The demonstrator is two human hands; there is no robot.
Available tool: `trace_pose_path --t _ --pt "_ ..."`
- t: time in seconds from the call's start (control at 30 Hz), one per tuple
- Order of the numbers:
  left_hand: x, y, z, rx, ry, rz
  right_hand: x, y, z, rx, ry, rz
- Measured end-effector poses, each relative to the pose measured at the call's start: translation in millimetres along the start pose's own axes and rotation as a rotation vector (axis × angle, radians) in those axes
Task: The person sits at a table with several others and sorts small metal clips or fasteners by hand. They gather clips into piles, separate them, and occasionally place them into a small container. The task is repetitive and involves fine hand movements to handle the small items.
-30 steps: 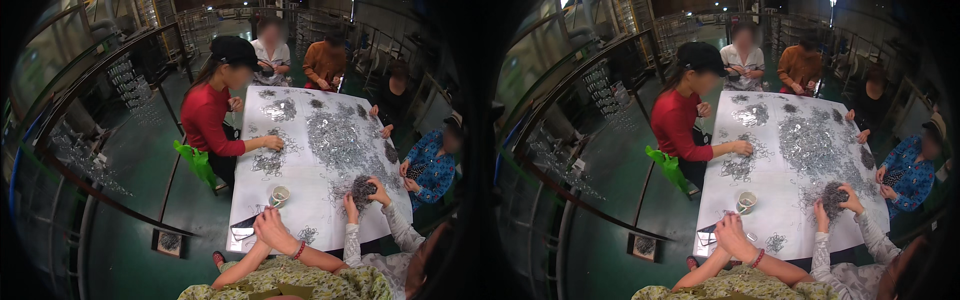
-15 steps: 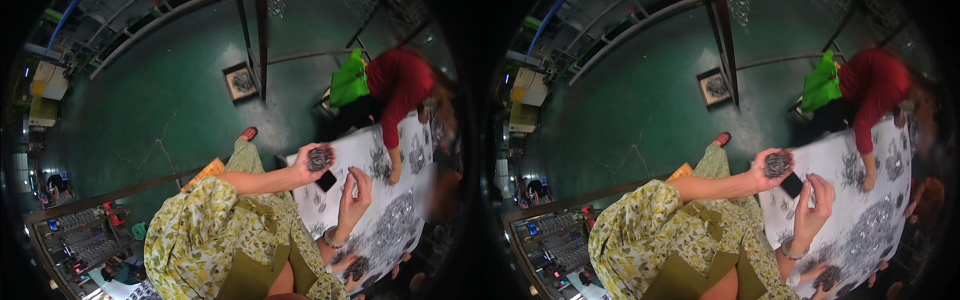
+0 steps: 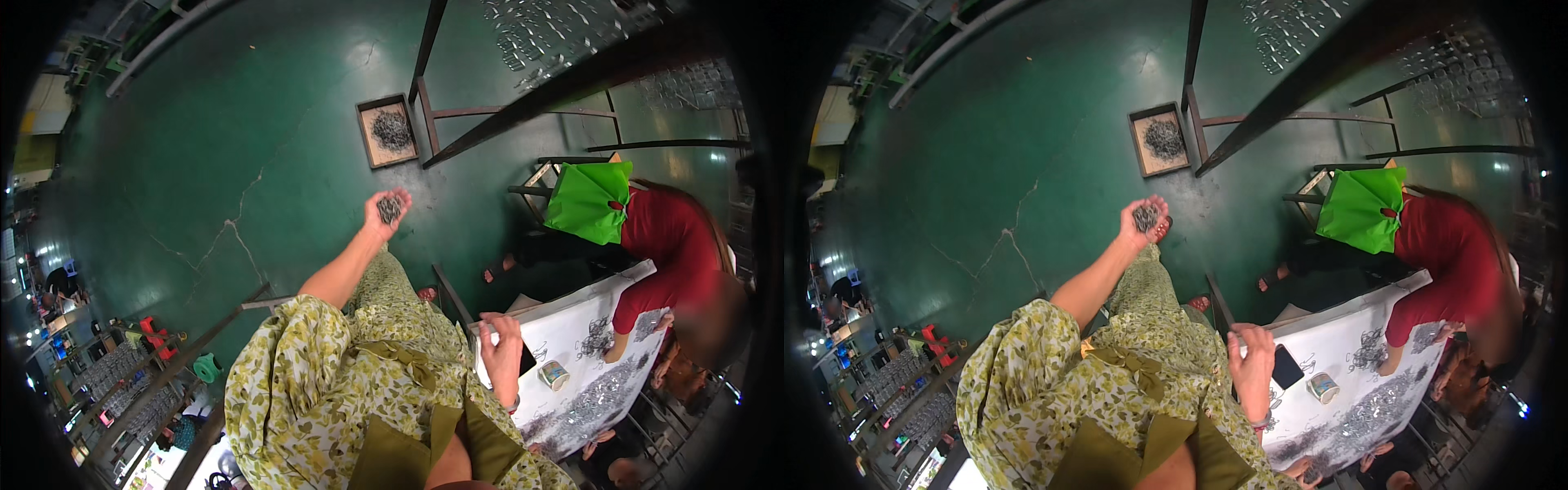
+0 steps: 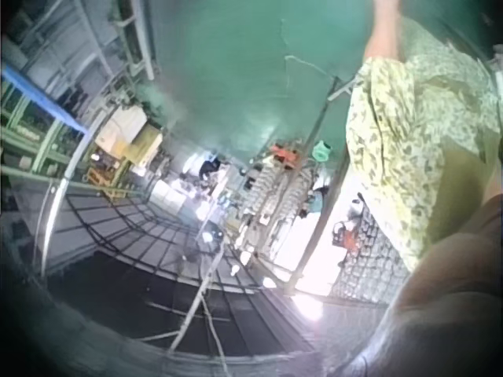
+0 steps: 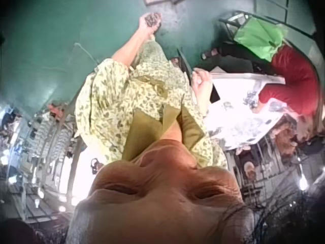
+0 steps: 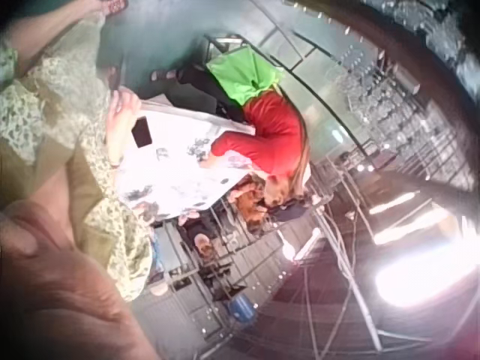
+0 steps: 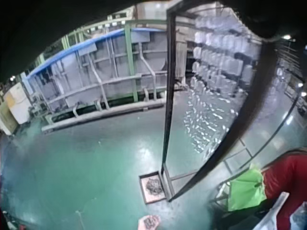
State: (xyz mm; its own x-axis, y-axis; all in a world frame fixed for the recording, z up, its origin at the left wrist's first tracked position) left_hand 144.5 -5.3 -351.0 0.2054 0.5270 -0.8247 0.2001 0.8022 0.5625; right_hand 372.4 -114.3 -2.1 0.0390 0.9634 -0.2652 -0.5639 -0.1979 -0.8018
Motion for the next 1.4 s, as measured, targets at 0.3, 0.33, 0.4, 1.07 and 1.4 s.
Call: trace_pose_path --t 0.3,0.33,0.4,1.07,1.4 --pt "97 -15 -78 0.535 0.201 -0.501 1 12 -18 -0.124 0.409 -0.042" --pt "99 -26 -70 0.592 0.134 -0.491 -7 14 -21 -0.129 0.420 -0.053" --pt "81 -55 -33 0.757 -0.067 -0.368 -26 14 -28 -0.146 0.450 -0.091" --pt "44 64 141 2.021 -0.299 0.427 -372 139 -101 0.175 1.589 -0.194" --pt "-23 -19 184 2.104 0.029 0.561 -311 -56 -184 0.176 0.721 -0.923"
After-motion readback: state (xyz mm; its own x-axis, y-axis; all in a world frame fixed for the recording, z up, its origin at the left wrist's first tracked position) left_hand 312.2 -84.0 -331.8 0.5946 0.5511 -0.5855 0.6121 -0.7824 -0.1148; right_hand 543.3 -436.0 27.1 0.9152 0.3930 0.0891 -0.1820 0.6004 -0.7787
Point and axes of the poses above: each hand's wrist, its own x-axis towards the middle knuckle, its own y-axis out of the palm, z = x × y, the point moved 9 cm from there along x, towards the middle knuckle, and after that the axes turned 3 degrees about -z, right-handed, at the moved point
